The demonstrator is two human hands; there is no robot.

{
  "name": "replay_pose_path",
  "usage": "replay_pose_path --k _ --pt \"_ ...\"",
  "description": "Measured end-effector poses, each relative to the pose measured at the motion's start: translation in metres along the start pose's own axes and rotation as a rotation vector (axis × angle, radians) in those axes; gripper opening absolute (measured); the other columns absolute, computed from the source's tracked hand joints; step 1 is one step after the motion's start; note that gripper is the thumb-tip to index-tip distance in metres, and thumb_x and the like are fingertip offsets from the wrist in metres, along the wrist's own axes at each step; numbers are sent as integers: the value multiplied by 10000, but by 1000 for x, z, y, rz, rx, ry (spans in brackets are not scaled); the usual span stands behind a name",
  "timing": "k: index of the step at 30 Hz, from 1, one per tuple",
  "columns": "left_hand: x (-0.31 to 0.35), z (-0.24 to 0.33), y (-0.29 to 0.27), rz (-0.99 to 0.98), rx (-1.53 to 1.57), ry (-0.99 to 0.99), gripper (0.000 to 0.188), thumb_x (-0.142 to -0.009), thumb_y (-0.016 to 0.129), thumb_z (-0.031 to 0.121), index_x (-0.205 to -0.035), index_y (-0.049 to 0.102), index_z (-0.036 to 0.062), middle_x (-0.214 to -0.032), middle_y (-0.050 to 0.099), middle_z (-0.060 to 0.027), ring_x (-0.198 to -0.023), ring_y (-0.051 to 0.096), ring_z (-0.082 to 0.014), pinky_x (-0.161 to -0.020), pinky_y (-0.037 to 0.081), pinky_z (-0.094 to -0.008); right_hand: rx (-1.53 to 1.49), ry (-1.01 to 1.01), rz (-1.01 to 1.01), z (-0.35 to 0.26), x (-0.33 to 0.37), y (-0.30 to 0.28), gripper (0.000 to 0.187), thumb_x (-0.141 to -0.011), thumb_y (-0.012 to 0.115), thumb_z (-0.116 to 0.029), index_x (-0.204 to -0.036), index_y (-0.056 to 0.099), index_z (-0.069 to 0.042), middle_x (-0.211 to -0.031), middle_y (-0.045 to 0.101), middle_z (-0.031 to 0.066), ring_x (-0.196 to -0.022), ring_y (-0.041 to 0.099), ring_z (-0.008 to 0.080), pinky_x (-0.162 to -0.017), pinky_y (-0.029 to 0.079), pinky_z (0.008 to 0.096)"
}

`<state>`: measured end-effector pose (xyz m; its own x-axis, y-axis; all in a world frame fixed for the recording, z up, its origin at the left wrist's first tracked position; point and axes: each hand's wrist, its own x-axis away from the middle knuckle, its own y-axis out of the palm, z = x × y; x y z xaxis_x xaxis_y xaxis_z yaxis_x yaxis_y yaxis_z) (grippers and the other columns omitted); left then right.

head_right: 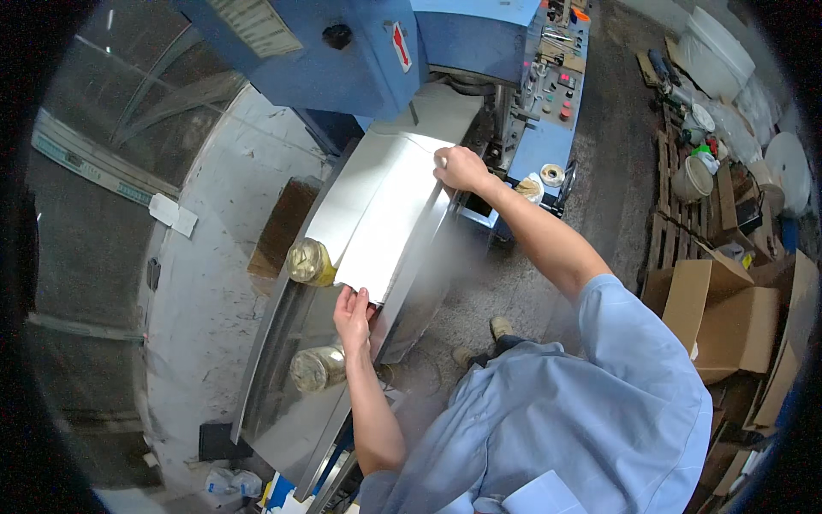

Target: Packing stacks of paper from a machine conveyor into a cardboard box.

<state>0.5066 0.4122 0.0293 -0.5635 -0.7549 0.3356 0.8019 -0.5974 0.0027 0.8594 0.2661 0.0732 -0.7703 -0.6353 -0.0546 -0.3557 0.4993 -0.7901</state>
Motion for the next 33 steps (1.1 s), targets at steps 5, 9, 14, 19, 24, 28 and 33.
replay_pose_path --k 5,9,14,19,24,28,33 --pt "3 2 5 -5 20 45 615 -945 685 169 -1409 383 -98 -1205 623 -173 -1021 608 -162 -804 480 -256 -110 51 -71 2 -4 2 402 -743 705 -260 -1081 707 -41 -984 712 202 -964 677 357 -877 526 417" --pt "5 2 8 58 30 75 539 -951 677 151 -1352 428 -110 -1154 632 -160 -988 607 -149 -812 485 -253 -119 4 -121 1 -2 9 426 -701 726 -304 -1029 718 -31 -959 712 195 -945 681 343 -869 521 402" --pt "-3 -20 -13 164 98 194 449 -953 678 136 -1268 484 -118 -1141 630 -168 -1009 610 -159 -874 497 -276 -102 -60 -172 -3 13 26 426 -721 758 -293 -1041 705 -17 -858 707 147 -797 678 269 -758 529 349" --pt "-1 -23 -33 212 100 156 442 -950 684 144 -1266 494 -100 -1164 628 -169 -1062 606 -188 -941 487 -309 -188 -69 -217 -12 27 32 425 -721 755 -298 -1029 713 -8 -852 700 173 -803 681 275 -759 530 351" --pt "-6 -28 -31 240 108 162 436 -936 697 126 -1254 484 -83 -1113 633 -143 -1025 606 -172 -905 492 -291 83 -293 76 -10 12 45 374 -734 737 -309 -935 737 6 -864 703 207 -808 683 327 -762 540 376" --pt "-4 -32 -16 214 83 230 380 -918 707 90 -1191 483 -49 -1041 628 -104 -954 600 -141 -840 488 -264 -65 -90 -162 -27 -2 35 368 -738 746 -357 -842 704 -6 -811 702 181 -767 684 311 -725 541 385" --pt "12 -27 -31 222 68 196 364 -894 727 79 -1146 488 -30 -1021 618 -85 -920 590 -125 -800 475 -247 -63 -143 -230 -47 7 36 389 -707 793 -361 -803 633 -19 -769 664 128 -731 649 258 -680 510 370"
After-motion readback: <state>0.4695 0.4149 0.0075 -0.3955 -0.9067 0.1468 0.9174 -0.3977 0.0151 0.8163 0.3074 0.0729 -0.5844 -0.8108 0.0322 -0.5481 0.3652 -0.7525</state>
